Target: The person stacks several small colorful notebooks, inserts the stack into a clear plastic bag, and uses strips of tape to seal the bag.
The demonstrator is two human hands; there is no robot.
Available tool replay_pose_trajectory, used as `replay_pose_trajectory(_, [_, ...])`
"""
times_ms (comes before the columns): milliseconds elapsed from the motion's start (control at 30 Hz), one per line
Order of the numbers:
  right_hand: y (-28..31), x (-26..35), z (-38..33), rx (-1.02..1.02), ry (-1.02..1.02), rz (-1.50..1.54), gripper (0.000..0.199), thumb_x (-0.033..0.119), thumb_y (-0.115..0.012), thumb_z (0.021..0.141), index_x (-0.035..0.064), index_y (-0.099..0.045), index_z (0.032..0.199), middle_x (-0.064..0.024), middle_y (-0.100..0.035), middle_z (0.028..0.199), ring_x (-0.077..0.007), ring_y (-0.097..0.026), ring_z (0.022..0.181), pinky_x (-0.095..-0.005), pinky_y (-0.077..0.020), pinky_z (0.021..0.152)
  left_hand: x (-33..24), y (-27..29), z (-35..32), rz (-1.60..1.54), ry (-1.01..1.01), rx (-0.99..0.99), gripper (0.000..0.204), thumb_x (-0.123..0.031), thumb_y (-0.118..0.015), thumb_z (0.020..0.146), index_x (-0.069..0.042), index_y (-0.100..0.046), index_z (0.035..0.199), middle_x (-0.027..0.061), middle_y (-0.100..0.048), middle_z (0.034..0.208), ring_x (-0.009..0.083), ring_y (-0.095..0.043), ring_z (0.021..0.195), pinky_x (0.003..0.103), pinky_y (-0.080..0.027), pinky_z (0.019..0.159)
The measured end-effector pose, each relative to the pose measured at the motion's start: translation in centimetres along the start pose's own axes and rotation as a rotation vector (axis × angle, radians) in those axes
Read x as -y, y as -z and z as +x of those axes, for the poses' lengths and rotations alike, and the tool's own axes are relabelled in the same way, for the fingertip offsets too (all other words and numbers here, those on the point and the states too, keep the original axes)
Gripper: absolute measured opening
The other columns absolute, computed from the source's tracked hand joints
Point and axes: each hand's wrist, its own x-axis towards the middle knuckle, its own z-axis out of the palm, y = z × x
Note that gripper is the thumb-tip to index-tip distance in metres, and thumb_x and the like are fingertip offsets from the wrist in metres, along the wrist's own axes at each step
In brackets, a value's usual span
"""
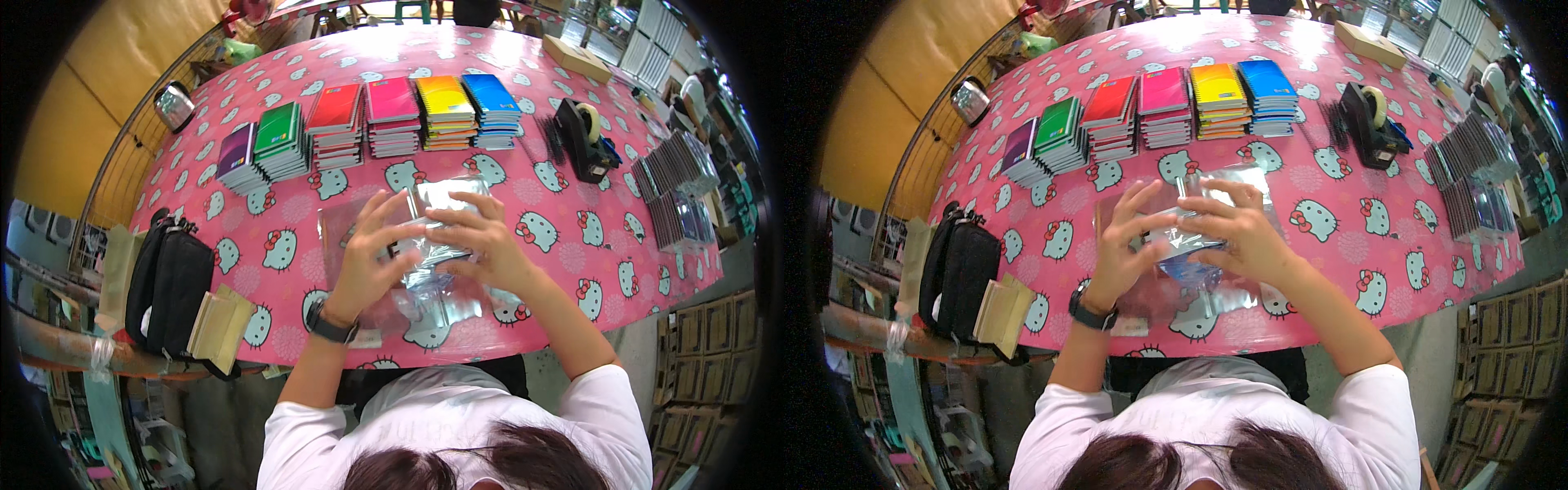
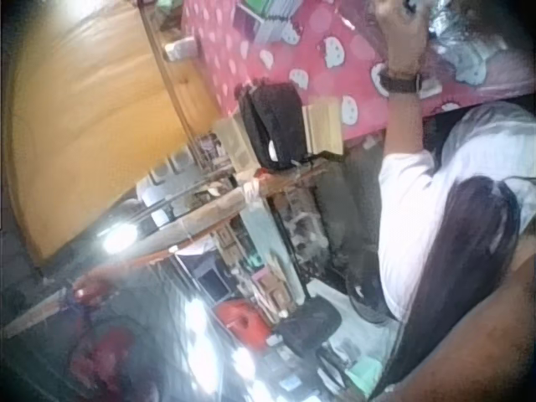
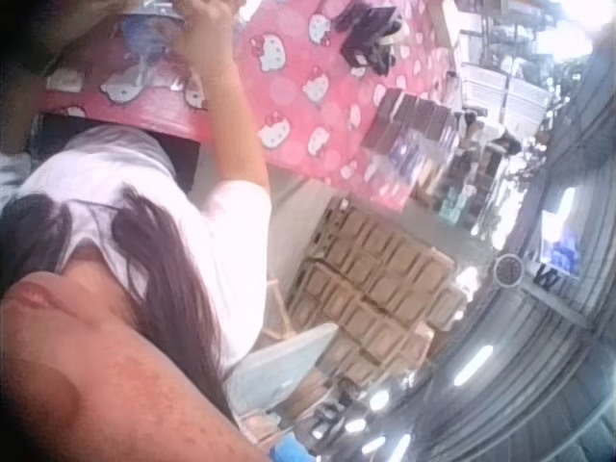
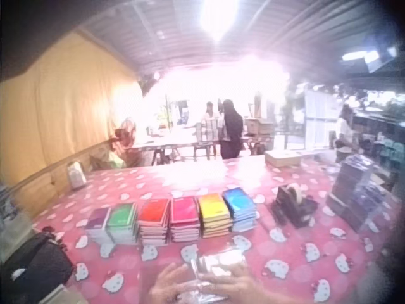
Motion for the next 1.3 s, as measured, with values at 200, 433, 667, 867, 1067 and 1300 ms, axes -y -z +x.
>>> replay_pose_trajectory(200, [0.3,-1.1,-1.6,-0.004,0.037,0.173,0.026,0.021,-0.066,0.079,0.0128,-0.066,0.103,-0.0021,-0.060,0.119,-0.0203,-0.053,0.113,-0.0412,-0.0319,0.096,-0.6,-0.6,-1.9,0.326,-0.202,0.038,0.037,-0.016,-0.074,0.071,-0.010,-0.064,0.106,0.0093,-0.061,0.117,0.0283,-0.051,0.119,0.046,-0.025,0.107])
replay_pose_trajectory(433, [15.2,-26.2,-10.4,-0.707,-0.939,-0.192,0.033,0.030,-0.061,0.085,0.0003,-0.067,0.099,-0.0124,-0.068,0.085,-0.0224,-0.065,0.078,-0.0327,-0.0482,0.072,-0.8,-1.9,-2.2,0.307,-0.206,-0.040,0.035,-0.011,-0.070,0.073,-0.008,-0.061,0.107,0.0103,-0.061,0.117,0.0275,-0.053,0.116,0.045,-0.027,0.106])
replay_pose_trajectory(667, [17.4,-34.4,-11.6,-0.366,-1.199,-0.286,0.043,0.046,-0.063,0.079,0.0043,-0.070,0.086,-0.0096,-0.068,0.079,-0.0212,-0.063,0.078,-0.0362,-0.0446,0.078,-0.4,-2.0,-2.2,0.335,-0.224,-0.036,0.034,-0.012,-0.069,0.075,-0.008,-0.060,0.107,0.0097,-0.061,0.117,0.0276,-0.053,0.116,0.046,-0.026,0.107])
replay_pose_trajectory(867, [16.0,-30.0,-15.1,-0.625,-1.031,0.075,0.024,0.026,-0.067,0.082,0.0026,-0.064,0.076,-0.0010,-0.060,0.065,-0.0120,-0.052,0.053,-0.0275,-0.0422,0.050,-0.8,-2.0,-2.3,0.341,-0.230,-0.060,0.035,-0.011,-0.069,0.074,-0.008,-0.060,0.108,0.0092,-0.061,0.116,0.0271,-0.053,0.116,0.048,-0.022,0.109])
replay_pose_trajectory(1067, [12.2,-27.1,-13.1,-0.646,-1.360,0.842,0.013,0.021,-0.065,0.086,0.0093,-0.061,0.081,0.0043,-0.052,0.064,-0.0047,-0.042,0.049,-0.0200,-0.0344,0.042,-0.6,-1.8,-2.1,0.363,-0.238,-0.066,0.031,-0.015,-0.068,0.075,-0.010,-0.061,0.105,0.0082,-0.062,0.115,0.0259,-0.051,0.119,0.048,-0.019,0.110])
replay_pose_trajectory(1300, [3.4,-2.8,-3.2,-0.325,-0.959,1.160,0.015,0.019,-0.066,0.084,0.0048,-0.063,0.088,0.0001,-0.059,0.062,-0.0053,-0.051,0.043,-0.0179,-0.0374,0.037,0.1,-2.1,-2.7,0.289,-0.256,-0.139,0.040,-0.012,-0.074,0.069,-0.010,-0.063,0.108,0.0060,-0.061,0.112,0.0247,-0.053,0.113,0.046,-0.024,0.108])
